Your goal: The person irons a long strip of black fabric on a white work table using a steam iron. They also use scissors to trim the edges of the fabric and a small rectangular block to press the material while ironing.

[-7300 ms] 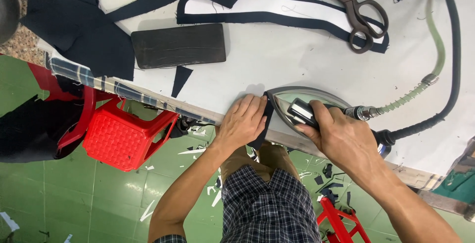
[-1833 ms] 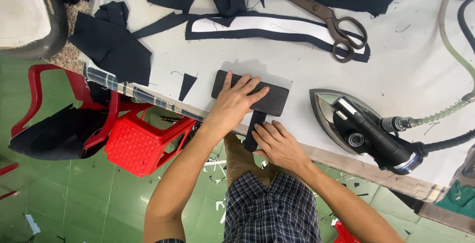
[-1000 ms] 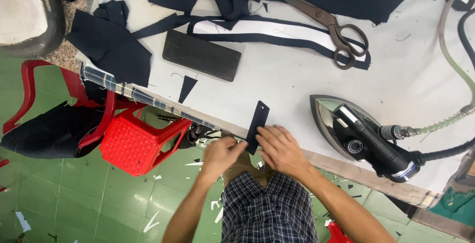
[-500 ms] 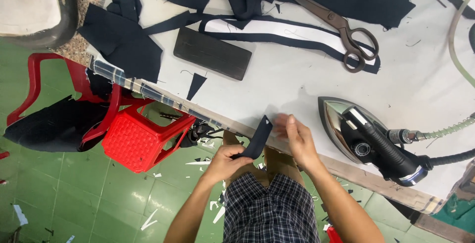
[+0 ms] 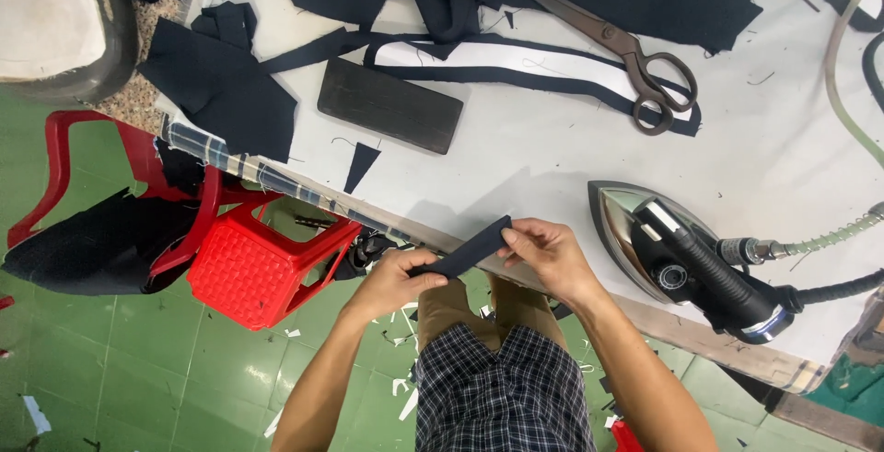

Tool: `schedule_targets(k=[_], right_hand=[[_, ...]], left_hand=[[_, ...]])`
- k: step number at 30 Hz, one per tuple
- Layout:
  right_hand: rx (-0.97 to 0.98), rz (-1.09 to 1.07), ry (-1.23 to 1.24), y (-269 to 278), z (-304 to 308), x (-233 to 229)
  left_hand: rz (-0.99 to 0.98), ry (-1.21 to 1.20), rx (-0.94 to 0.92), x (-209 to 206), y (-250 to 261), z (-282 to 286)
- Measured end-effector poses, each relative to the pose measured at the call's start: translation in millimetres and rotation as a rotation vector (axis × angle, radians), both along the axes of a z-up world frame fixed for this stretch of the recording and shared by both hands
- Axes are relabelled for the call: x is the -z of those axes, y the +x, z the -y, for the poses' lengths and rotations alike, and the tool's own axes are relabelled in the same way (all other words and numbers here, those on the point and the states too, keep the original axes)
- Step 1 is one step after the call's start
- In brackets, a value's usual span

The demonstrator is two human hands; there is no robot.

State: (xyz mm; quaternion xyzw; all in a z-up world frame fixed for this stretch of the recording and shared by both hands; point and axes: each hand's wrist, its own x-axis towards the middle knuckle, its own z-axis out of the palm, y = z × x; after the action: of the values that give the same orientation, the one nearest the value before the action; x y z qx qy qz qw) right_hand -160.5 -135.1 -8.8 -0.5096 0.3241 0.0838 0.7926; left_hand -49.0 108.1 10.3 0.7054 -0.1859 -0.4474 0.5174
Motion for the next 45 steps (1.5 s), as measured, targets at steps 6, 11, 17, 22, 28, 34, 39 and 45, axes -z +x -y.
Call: schedule_targets(k=[6, 11, 17, 22, 28, 34, 39, 45], right_hand=[[0.004, 0.001, -0.071, 6, 3, 0], [0.014, -0.046, -0.209, 6, -3, 17], [-0.055, -0.205, -0.452, 20, -15, 10], [-0.183, -0.371, -0.811, 30, -24, 6], [-0.179, -0.343, -1.074, 33, -34, -1], [-0.185, -0.273, -1.185, 26, -33, 10], [-0.218, -0.219, -1.237, 27, -30, 7], [-0.183, -0.086, -1.46, 21, -34, 21]], left_hand=[[0.155, 0.225, 0.11, -26, 35, 1], [0.25, 0.328, 0.29, -40, 76, 21], [0.347, 0.482, 0.536, -31, 102, 28], [1.266, 0.154, 0.401, 32, 61, 32], [1.312, -0.218, 0.342, 66, 18, 65], [1.394, -0.21, 0.295, 77, 17, 67], [1.423, -0.22, 0.295, 76, 18, 68], [1.442, -0.193, 0.337, 79, 18, 67]])
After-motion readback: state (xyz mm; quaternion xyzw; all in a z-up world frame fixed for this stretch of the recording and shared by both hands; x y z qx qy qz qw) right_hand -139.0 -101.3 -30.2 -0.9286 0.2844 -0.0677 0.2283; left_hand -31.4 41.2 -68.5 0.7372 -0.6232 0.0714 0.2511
